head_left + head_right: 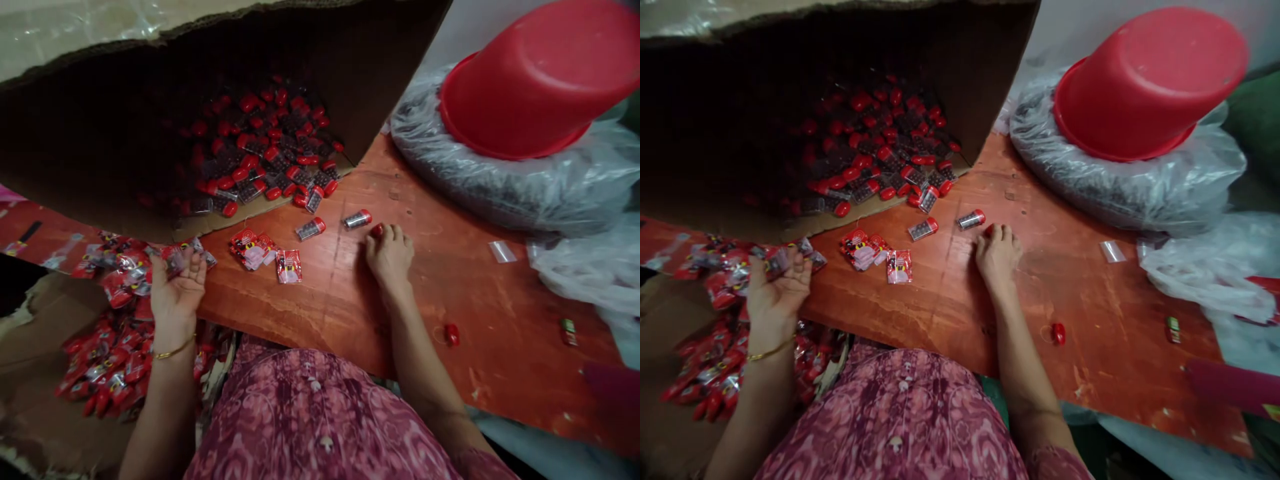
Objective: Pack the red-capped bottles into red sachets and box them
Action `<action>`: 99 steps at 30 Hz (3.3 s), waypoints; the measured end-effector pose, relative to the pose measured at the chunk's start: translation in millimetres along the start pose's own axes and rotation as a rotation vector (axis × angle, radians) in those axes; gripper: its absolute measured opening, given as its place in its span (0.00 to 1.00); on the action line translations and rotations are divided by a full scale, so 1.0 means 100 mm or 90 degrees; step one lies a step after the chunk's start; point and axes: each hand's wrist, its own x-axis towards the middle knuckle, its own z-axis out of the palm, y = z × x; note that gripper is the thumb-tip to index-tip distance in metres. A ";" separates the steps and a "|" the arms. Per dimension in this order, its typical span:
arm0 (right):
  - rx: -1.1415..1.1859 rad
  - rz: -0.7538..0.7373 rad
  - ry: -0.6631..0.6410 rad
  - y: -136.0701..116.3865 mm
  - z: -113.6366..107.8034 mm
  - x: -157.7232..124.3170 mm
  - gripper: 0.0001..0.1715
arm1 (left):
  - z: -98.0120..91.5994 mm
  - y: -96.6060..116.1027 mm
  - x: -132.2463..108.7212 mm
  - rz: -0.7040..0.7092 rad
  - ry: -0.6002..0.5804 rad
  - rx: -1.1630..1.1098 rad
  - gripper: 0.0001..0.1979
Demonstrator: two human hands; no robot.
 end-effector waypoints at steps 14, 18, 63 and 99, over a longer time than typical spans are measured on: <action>0.041 -0.130 0.002 -0.08 0.03 -0.48 0.20 | 0.22 -1.04 -0.20 0.680 -0.446 1.160 0.12; 0.157 -0.182 0.018 -0.26 -0.05 -0.55 0.15 | 0.22 -1.12 -0.19 0.725 -0.399 1.146 0.13; 0.674 0.081 -0.261 -0.25 -0.39 -0.75 0.17 | 0.58 -1.07 -0.61 -0.204 -0.257 0.311 0.21; 0.810 0.160 -0.295 -0.43 -0.25 -0.64 0.22 | 0.43 -1.26 -0.54 0.020 -0.431 0.616 0.09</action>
